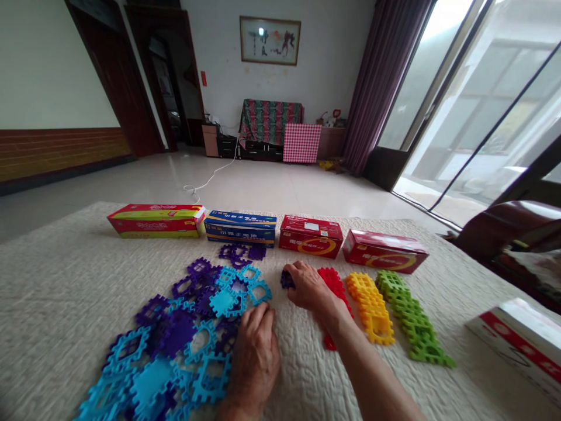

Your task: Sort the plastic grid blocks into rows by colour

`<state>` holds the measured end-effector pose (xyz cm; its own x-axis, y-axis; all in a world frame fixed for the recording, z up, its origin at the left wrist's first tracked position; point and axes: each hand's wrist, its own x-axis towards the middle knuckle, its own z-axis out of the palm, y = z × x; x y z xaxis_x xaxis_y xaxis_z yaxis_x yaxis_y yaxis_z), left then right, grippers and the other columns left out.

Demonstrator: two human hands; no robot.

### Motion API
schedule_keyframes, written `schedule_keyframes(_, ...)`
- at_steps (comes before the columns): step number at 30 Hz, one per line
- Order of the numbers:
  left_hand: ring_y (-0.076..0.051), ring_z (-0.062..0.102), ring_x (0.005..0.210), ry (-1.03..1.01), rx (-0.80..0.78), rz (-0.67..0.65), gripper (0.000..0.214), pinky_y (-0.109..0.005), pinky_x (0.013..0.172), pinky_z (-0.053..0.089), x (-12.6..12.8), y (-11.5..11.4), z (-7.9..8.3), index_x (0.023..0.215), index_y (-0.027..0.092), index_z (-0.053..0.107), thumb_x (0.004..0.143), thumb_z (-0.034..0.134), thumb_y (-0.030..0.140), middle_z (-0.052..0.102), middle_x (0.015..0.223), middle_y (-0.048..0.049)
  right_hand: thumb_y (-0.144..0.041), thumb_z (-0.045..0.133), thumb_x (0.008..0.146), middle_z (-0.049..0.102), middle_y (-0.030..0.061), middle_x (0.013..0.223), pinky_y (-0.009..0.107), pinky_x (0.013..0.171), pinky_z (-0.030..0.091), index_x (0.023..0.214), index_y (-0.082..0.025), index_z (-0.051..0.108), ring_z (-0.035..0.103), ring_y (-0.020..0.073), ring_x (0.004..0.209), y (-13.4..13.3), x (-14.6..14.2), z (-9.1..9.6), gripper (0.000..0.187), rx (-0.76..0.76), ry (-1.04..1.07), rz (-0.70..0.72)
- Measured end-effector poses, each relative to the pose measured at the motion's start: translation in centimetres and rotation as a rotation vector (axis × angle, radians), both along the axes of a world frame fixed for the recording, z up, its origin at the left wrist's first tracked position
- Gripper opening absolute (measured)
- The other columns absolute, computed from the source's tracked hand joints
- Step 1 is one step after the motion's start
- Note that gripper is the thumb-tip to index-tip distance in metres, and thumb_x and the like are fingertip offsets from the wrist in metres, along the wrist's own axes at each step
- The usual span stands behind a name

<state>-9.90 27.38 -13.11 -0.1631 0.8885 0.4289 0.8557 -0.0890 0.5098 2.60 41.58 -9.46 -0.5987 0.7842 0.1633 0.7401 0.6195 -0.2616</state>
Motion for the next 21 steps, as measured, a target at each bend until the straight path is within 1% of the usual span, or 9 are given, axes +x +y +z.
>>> schedule_keyframes(2, -0.026, 0.055, 0.111, -0.009, 0.016, 0.006, 0.04, -0.043, 0.096, 0.049, 0.0, 0.0, -0.1, 0.105, 0.012, 0.068, 0.083, 0.037, -0.002, 0.064, 0.116, -0.011, -0.009, 0.055, 0.062, 0.06, 0.0134, 0.104, 0.04, 0.087, 0.045, 0.113, -0.014, 0.058, 0.058, 0.0247, 0.094, -0.1, 0.0, 0.1, 0.052, 0.004, 0.018, 0.006)
schedule_keyframes(4, -0.026, 0.056, 0.111, -0.038, 0.049, 0.008, 0.041, -0.042, 0.095, 0.049, 0.1, 0.0, -0.4, 0.104, 0.013, 0.068, 0.083, 0.037, -0.002, 0.065, 0.114, -0.0111, -0.008, 0.055, 0.059, 0.057, 0.0149, 0.116, 0.042, 0.091, 0.045, 0.118, -0.015, 0.055, 0.056, 0.0264, 0.103, -0.4, -0.1, 0.5, 0.059, 0.016, 0.051, 0.019)
schedule_keyframes(6, -0.024, 0.057, 0.11, -0.094, 0.118, 0.017, 0.041, -0.04, 0.094, 0.05, 0.0, 0.2, -0.8, 0.107, 0.014, 0.067, 0.082, 0.038, -0.001, 0.065, 0.114, -0.0111, -0.005, 0.053, 0.06, 0.054, 0.0152, 0.126, 0.041, 0.096, 0.043, 0.123, -0.016, 0.051, 0.053, 0.0262, 0.114, -1.0, -0.6, 0.8, 0.065, 0.03, 0.099, 0.043)
schedule_keyframes(8, -0.023, 0.059, 0.11, -0.178, 0.234, 0.043, 0.041, -0.037, 0.094, 0.051, -0.1, 0.5, -1.1, 0.111, 0.014, 0.065, 0.083, 0.038, 0.0, 0.066, 0.115, -0.0114, -0.003, 0.049, 0.065, 0.056, 0.0133, 0.125, 0.037, 0.096, 0.044, 0.123, -0.016, 0.05, 0.054, 0.0228, 0.115, -1.9, -1.4, 0.8, 0.06, 0.039, 0.155, 0.069)
schedule_keyframes(10, -0.021, 0.061, 0.109, -0.274, 0.367, 0.08, 0.04, -0.035, 0.093, 0.052, -0.2, 0.8, -1.2, 0.112, 0.014, 0.063, 0.084, 0.038, 0.001, 0.066, 0.114, -0.0122, -0.003, 0.045, 0.073, 0.061, 0.0108, 0.118, 0.033, 0.093, 0.047, 0.121, -0.017, 0.052, 0.058, 0.0191, 0.109, -3.0, -2.4, 0.5, 0.05, 0.038, 0.212, 0.084)
schedule_keyframes(12, -0.02, 0.062, 0.108, -0.361, 0.469, 0.104, 0.039, -0.035, 0.093, 0.052, -0.4, 1.0, -0.8, 0.113, 0.013, 0.063, 0.086, 0.037, 0.002, 0.067, 0.113, -0.0127, -0.002, 0.041, 0.078, 0.063, 0.0098, 0.115, 0.031, 0.092, 0.048, 0.119, -0.017, 0.053, 0.06, 0.0174, 0.105, -4.0, -3.4, -0.1, 0.044, 0.034, 0.26, 0.087)
schedule_keyframes(15, -0.018, 0.063, 0.107, -0.429, 0.542, 0.108, 0.037, -0.033, 0.09, 0.054, -1.0, 1.2, 0.2, 0.113, 0.015, 0.062, 0.088, 0.037, 0.003, 0.068, 0.113, -0.0114, -0.001, 0.04, 0.079, 0.061, 0.0107, 0.119, 0.032, 0.092, 0.048, 0.12, -0.016, 0.052, 0.059, 0.0184, 0.106, -5.2, -4.4, -0.9, 0.046, 0.028, 0.3, 0.069)
schedule_keyframes(18, -0.018, 0.064, 0.107, -0.401, 0.582, 0.103, 0.037, -0.032, 0.088, 0.055, -1.7, 1.4, 1.0, 0.112, 0.016, 0.062, 0.088, 0.037, 0.004, 0.068, 0.112, -0.0106, 0.0, 0.042, 0.078, 0.061, 0.0102, 0.117, 0.032, 0.089, 0.048, 0.116, -0.017, 0.055, 0.059, 0.0197, 0.103, -5.7, -4.9, -1.2, 0.044, 0.019, 0.287, 0.062)
schedule_keyframes(21, -0.018, 0.063, 0.107, -0.306, 0.607, 0.105, 0.036, -0.034, 0.09, 0.054, -2.5, 1.7, 1.4, 0.111, 0.014, 0.062, 0.088, 0.036, 0.003, 0.068, 0.111, -0.0118, 0.0, 0.044, 0.076, 0.063, 0.0092, 0.11, 0.03, 0.087, 0.048, 0.11, -0.018, 0.057, 0.059, 0.0191, 0.099, -5.9, -5.1, -1.3, 0.041, 0.043, 0.299, 0.076)
